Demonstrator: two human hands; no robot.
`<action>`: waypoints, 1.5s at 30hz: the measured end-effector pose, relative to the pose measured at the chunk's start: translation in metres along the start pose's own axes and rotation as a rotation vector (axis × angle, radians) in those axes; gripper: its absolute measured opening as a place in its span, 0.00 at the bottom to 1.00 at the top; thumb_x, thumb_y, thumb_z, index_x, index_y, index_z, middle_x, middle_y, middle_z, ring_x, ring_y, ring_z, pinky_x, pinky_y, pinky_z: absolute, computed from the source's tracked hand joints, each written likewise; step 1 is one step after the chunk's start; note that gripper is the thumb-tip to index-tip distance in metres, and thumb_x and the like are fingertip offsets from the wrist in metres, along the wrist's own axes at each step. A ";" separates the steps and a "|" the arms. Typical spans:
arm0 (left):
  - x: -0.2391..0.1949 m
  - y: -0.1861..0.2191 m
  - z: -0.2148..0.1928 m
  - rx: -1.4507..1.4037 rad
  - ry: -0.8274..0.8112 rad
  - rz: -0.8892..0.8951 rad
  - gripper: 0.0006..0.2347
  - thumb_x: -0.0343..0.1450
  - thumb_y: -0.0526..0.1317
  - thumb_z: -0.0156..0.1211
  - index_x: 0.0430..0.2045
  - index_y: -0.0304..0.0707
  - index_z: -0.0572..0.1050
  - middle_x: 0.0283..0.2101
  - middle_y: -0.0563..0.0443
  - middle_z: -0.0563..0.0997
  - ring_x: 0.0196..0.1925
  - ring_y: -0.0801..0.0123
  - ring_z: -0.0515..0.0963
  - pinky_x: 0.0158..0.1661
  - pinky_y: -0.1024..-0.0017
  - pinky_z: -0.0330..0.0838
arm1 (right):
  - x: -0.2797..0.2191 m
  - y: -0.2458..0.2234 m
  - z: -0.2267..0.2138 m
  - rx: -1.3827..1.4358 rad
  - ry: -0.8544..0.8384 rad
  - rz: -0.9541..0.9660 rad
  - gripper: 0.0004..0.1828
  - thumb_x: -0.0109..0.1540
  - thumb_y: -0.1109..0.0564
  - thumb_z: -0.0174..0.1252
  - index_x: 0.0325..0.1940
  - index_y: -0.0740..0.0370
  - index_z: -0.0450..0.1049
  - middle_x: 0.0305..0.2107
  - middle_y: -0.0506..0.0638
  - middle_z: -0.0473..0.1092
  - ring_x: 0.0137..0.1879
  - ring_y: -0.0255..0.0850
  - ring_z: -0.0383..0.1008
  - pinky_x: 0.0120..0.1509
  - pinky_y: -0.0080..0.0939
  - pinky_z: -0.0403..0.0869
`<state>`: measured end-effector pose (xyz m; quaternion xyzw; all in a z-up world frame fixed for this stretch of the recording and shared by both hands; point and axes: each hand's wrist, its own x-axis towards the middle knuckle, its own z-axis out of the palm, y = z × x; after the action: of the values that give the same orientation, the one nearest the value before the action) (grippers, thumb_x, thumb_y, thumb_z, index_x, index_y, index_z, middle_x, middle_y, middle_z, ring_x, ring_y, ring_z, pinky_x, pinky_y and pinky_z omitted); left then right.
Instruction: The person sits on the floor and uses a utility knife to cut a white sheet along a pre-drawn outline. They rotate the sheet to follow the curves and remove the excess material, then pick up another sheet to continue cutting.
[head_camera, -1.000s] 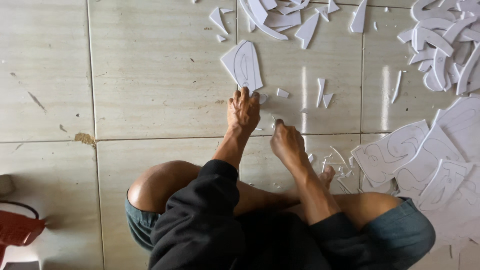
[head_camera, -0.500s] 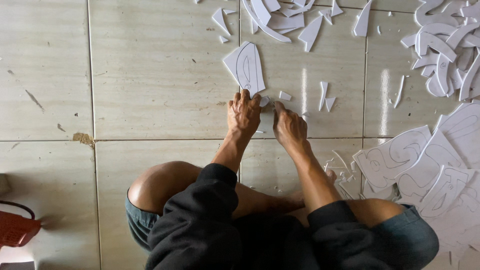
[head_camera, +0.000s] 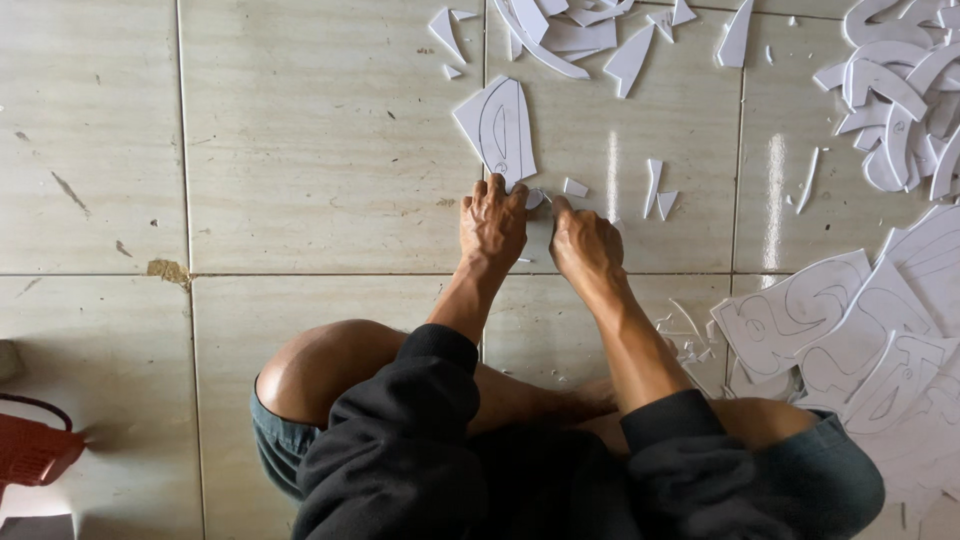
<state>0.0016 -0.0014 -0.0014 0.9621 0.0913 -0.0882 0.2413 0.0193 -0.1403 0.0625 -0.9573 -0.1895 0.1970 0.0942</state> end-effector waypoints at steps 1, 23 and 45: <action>-0.001 0.001 0.002 0.008 0.002 -0.007 0.09 0.71 0.40 0.64 0.42 0.44 0.77 0.46 0.43 0.72 0.52 0.51 0.76 0.47 0.56 0.72 | -0.001 -0.003 -0.001 0.014 -0.017 0.011 0.11 0.67 0.64 0.45 0.48 0.61 0.73 0.28 0.66 0.76 0.37 0.65 0.82 0.41 0.65 0.80; -0.008 0.010 -0.007 0.015 -0.019 -0.063 0.12 0.72 0.43 0.62 0.46 0.39 0.73 0.43 0.40 0.76 0.48 0.46 0.81 0.45 0.55 0.73 | 0.007 0.009 0.029 0.171 -0.040 0.133 0.15 0.74 0.53 0.38 0.53 0.61 0.68 0.36 0.72 0.76 0.46 0.70 0.80 0.50 0.70 0.77; -0.002 0.006 0.012 0.030 0.041 -0.048 0.11 0.72 0.41 0.60 0.45 0.41 0.73 0.43 0.41 0.75 0.46 0.46 0.81 0.44 0.56 0.70 | 0.007 -0.001 0.008 0.092 -0.028 0.091 0.08 0.71 0.57 0.42 0.48 0.59 0.67 0.31 0.69 0.77 0.42 0.70 0.80 0.45 0.69 0.78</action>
<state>-0.0008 -0.0125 -0.0083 0.9647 0.1182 -0.0754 0.2227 0.0216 -0.1362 0.0529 -0.9567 -0.1380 0.2229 0.1264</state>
